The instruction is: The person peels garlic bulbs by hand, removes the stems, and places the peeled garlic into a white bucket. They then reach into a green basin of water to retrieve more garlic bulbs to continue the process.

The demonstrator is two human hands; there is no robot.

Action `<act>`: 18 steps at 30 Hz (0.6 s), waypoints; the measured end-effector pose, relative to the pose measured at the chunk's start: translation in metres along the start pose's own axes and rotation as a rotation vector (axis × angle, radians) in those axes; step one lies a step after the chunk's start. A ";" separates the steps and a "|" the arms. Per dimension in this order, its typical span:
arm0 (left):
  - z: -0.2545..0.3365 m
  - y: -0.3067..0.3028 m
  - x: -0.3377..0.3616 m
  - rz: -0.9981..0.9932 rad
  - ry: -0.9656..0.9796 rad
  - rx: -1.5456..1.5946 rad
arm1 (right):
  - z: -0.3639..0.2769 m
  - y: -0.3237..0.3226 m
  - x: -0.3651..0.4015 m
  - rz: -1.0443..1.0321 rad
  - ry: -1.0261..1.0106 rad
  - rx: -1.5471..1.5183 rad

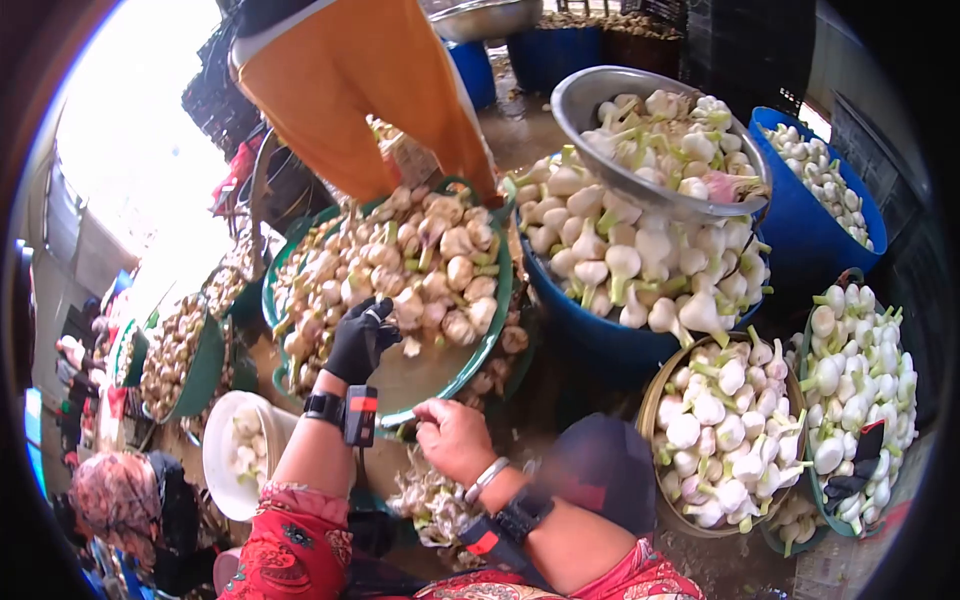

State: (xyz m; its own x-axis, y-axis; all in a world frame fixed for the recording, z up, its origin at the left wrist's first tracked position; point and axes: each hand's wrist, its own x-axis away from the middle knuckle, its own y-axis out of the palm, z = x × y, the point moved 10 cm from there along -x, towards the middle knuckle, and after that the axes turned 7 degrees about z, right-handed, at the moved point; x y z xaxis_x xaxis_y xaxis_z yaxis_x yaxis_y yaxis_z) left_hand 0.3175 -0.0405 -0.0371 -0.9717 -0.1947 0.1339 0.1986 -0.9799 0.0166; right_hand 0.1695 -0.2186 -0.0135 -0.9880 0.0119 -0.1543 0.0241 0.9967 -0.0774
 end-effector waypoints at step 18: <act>0.017 -0.031 0.187 0.009 -0.046 0.136 | -0.018 0.044 0.016 -0.240 0.118 -0.497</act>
State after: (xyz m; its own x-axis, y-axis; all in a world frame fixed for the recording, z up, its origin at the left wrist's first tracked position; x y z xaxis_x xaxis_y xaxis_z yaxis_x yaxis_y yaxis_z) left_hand 0.1319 -0.0463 0.0046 -0.9635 -0.1984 0.1795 0.2260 -0.9626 0.1492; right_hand 0.1517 -0.1733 -0.0021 -0.9680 -0.2391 -0.0760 -0.2498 0.8902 0.3811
